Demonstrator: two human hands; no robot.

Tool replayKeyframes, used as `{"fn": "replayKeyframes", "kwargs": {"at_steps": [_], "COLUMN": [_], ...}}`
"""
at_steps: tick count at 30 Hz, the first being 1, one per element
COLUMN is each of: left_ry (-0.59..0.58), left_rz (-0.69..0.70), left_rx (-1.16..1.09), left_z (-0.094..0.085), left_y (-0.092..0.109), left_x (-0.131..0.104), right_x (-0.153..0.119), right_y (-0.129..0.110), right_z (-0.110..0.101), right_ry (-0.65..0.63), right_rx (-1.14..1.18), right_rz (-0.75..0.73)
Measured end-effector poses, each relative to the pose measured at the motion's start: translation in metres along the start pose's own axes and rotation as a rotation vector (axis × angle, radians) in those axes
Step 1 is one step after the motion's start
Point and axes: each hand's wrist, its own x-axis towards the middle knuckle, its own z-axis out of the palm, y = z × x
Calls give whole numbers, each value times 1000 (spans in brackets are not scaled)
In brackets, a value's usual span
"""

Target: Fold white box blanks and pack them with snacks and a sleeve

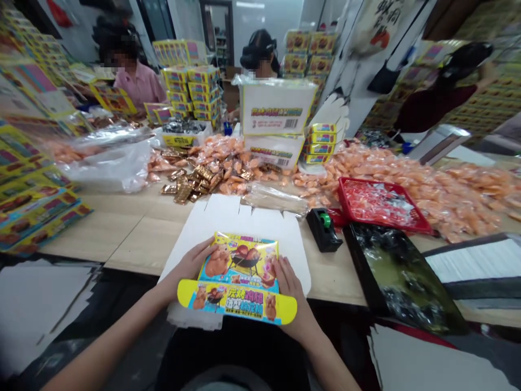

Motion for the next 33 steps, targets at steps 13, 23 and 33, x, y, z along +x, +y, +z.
{"fn": "replayKeyframes", "kwargs": {"at_steps": [13, 23, 33], "left_ry": [93, 213, 188], "left_rz": [-376, -453, -450], "left_rx": [-859, -757, -689], "left_z": [-11, 1, 9], "left_y": [17, 11, -1], "left_x": [82, 85, 78], "right_x": [82, 161, 191], "right_y": [47, 51, 48], "right_z": [-41, -129, -122], "right_ry": [-53, -255, -359], "right_rx": [692, 121, 249], "right_rz": [292, 129, 126]}}
